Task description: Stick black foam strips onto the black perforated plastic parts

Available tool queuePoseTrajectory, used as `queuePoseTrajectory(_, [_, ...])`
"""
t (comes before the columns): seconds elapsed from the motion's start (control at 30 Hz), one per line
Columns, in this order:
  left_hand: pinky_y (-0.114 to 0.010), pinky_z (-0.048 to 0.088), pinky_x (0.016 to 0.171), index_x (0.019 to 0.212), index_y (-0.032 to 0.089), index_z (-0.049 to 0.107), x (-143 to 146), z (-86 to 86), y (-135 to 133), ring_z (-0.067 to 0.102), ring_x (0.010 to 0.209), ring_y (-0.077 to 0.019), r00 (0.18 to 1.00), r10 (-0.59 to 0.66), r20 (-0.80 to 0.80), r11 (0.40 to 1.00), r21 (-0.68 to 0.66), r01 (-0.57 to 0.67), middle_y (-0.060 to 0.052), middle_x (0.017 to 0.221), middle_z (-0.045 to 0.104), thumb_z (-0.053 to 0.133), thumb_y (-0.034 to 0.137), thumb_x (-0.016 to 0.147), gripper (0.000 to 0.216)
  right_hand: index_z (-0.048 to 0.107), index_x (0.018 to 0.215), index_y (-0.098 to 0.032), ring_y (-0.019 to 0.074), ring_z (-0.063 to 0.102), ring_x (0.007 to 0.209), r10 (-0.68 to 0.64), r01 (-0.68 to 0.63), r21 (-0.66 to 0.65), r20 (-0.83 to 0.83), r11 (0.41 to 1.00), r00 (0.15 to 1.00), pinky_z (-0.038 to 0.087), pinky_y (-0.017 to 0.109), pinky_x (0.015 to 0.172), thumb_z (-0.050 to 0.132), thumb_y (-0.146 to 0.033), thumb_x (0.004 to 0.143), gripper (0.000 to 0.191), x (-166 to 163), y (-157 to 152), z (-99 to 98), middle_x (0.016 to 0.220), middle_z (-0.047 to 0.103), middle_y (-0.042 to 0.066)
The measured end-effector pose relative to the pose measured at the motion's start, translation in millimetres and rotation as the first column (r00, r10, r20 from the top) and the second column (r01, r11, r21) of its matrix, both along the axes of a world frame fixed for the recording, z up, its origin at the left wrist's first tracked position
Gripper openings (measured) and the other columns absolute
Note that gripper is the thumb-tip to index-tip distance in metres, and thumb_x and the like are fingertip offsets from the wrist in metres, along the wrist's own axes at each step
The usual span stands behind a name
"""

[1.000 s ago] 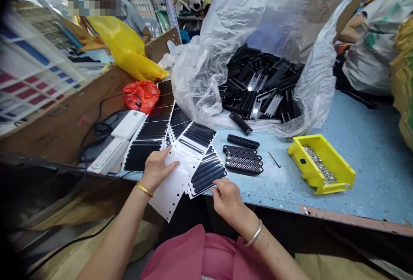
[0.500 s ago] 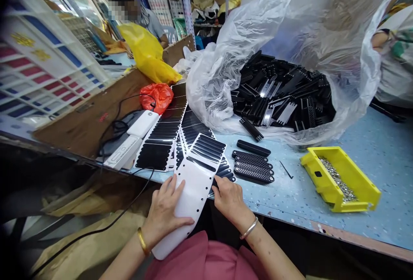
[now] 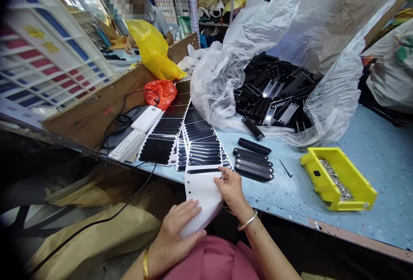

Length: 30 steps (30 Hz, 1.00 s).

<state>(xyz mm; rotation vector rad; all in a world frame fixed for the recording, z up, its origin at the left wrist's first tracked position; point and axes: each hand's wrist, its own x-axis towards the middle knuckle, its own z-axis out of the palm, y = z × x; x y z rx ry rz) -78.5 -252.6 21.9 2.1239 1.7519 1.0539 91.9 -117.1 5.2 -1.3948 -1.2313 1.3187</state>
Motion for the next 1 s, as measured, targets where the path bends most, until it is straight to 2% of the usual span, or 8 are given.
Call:
queuePoseTrajectory(0.1, [-0.041,0.058,0.087,0.107,0.026,0.075,-22.8,4.7,18.7,0.072,0.103,-0.0268,0.957,0.193,0.217,0.975,-0.155,-0.161,-0.009,0.115,0.075,0.066,0.025,0.082,0.026,0.072,0.098,-0.012,0.0102,0.041,0.051,-0.006,0.006,-0.003,-0.055,1.000,0.998,0.033,0.025,0.050,0.076,-0.033,0.057,0.046,7.6,-1.6,4.7,0.056,0.043,-0.007])
queuePoseTrajectory(0.17, [-0.038,0.060,0.080,0.100,0.021,0.076,-42.2,8.1,38.1,0.075,0.085,-0.0243,0.809,0.366,0.460,0.924,-0.279,-0.260,-0.009,0.096,0.078,0.069,0.025,0.078,0.024,0.071,0.104,-0.012,0.0105,0.043,0.053,0.005,-0.008,-0.022,-0.108,1.000,0.994,0.035,0.025,0.051,0.077,-0.030,0.058,0.049,14.7,-4.0,10.6,0.059,0.046,-0.007])
queuePoseTrajectory(0.3, [-0.032,0.060,0.074,0.101,0.012,0.072,-62.8,17.5,68.0,0.071,0.073,-0.0179,0.437,0.410,0.801,0.905,-0.417,-0.085,-0.008,0.087,0.075,0.083,0.019,0.058,0.045,0.069,0.114,-0.013,0.0131,0.053,0.061,0.021,-0.027,-0.036,-0.180,0.999,0.983,0.042,0.027,0.057,0.080,-0.029,0.062,0.056,25.3,-8.4,19.4,0.067,0.056,-0.003])
queuePoseTrajectory(0.4, [-0.026,0.058,0.073,0.105,0.011,0.070,-61.5,24.9,76.2,0.069,0.075,-0.0136,0.305,0.381,0.873,0.921,-0.387,-0.041,-0.007,0.088,0.073,0.086,0.015,0.053,0.054,0.070,0.112,-0.013,0.0132,0.055,0.063,0.017,-0.028,-0.055,-0.192,0.998,0.981,0.044,0.027,0.058,0.082,-0.026,0.059,0.055,28.2,-9.1,19.1,0.070,0.059,-0.002])
queuePoseTrajectory(0.63, [-0.016,0.035,0.034,0.093,0.009,0.070,-53.9,23.1,76.7,0.051,0.037,-0.0071,0.398,0.498,0.771,0.864,-0.481,-0.149,0.000,0.057,0.064,0.084,0.038,0.064,0.043,0.072,0.111,-0.015,0.0158,0.063,0.066,0.057,-0.083,-0.096,-0.251,0.992,0.966,0.051,0.030,0.062,0.086,-0.027,0.059,0.056,25.9,-13.8,26.0,0.075,0.069,0.002])
queuePoseTrajectory(0.73, [-0.019,0.038,0.033,0.076,0.009,0.068,-45.6,17.6,71.9,0.058,0.040,-0.0127,0.407,0.562,0.720,0.789,-0.614,-0.002,-0.005,0.058,0.066,0.080,0.052,0.067,0.045,0.073,0.113,-0.018,0.0181,0.067,0.071,0.080,-0.113,-0.085,-0.315,0.990,0.946,0.054,0.032,0.066,0.087,-0.030,0.060,0.056,24.9,-20.1,37.1,0.081,0.072,0.005])
queuePoseTrajectory(0.87, [-0.025,0.051,0.047,0.074,0.010,0.069,-27.1,13.6,69.8,0.064,0.052,-0.0157,0.222,0.546,0.808,0.747,-0.589,0.308,-0.007,0.064,0.070,0.081,0.048,0.069,0.040,0.072,0.116,-0.019,0.0193,0.068,0.074,0.138,-0.175,-0.086,-0.330,0.981,0.934,0.055,0.032,0.066,0.086,-0.034,0.063,0.057,28.9,-28.2,37.6,0.082,0.072,0.005])
queuePoseTrajectory(1.0, [-0.024,0.049,0.053,0.077,0.011,0.071,-14.1,17.9,81.4,0.062,0.055,-0.0135,0.086,0.477,0.875,0.829,-0.480,0.288,-0.004,0.066,0.070,0.089,0.032,0.058,0.034,0.075,0.106,-0.015,0.0149,0.060,0.056,0.169,-0.169,-0.007,-0.039,0.986,0.985,0.048,0.027,0.052,0.081,-0.035,0.066,0.045,43.8,-30.1,24.8,0.065,0.065,0.000])
